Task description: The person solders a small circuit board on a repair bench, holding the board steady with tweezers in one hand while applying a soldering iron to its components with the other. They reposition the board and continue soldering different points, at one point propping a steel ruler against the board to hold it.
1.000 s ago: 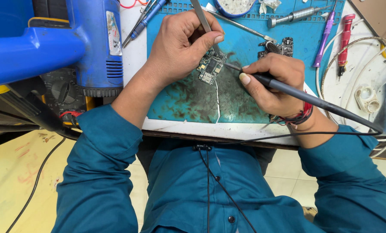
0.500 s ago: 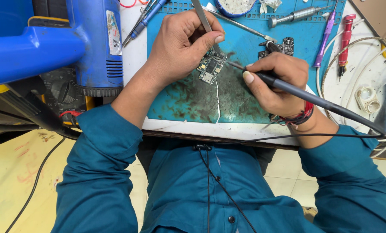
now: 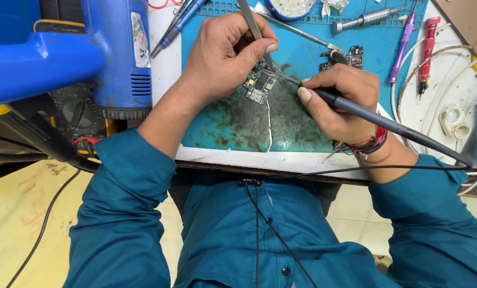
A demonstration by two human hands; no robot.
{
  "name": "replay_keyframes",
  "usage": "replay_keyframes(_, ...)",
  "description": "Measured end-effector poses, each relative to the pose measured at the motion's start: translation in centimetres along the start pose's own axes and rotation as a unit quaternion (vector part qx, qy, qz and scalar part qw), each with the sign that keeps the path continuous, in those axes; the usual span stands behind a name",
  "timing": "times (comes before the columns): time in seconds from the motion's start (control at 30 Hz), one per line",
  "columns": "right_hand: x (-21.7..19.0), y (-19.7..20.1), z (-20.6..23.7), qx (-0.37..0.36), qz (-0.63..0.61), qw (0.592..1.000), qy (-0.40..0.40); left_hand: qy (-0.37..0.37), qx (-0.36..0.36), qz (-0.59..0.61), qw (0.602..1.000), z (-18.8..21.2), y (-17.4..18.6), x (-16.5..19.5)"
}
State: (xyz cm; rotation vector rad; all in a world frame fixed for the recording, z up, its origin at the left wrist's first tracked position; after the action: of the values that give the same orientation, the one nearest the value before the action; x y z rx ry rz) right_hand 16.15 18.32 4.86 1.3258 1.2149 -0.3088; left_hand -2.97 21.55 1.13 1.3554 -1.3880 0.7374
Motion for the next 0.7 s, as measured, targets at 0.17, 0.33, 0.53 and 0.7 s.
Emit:
replay_keyframes(0.17, 0.2, 0.1, 0.1, 0.006, 0.009, 1.0, -0.012, -0.001, 0.001, -0.005, 1.0, 0.0, 0.0, 0.0)
replay_keyframes(0.33, 0.6, 0.2, 0.1, 0.015, 0.006, 0.999, -0.033, 0.003, 0.0, -0.004, 1.0, 0.0, 0.0, -0.1)
replay_keyframes(0.53, 0.5, 0.0, 0.0, 0.008, 0.006, 1.0, -0.025, -0.05, 0.034, -0.01, 0.998, 0.1, 0.9, 1.6)
replay_keyframes(0.7, 0.6, 0.1, 0.1, 0.009, -0.004, 1.0, -0.028, -0.162, 0.103, -0.31, 0.931, 0.5, 2.3, 4.9)
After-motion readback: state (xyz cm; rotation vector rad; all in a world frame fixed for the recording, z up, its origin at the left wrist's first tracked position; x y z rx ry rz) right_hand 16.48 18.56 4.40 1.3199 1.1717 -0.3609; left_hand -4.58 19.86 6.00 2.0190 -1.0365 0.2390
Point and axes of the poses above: each hand's wrist, its own z-axis away from the middle knuckle, its own y-axis out of the back of the hand, x = y × z, the point moved 10 cm from there along -z, towards the middle knuckle, and after that the axes turned 5 degrees about -y, right-handed, at the moved point
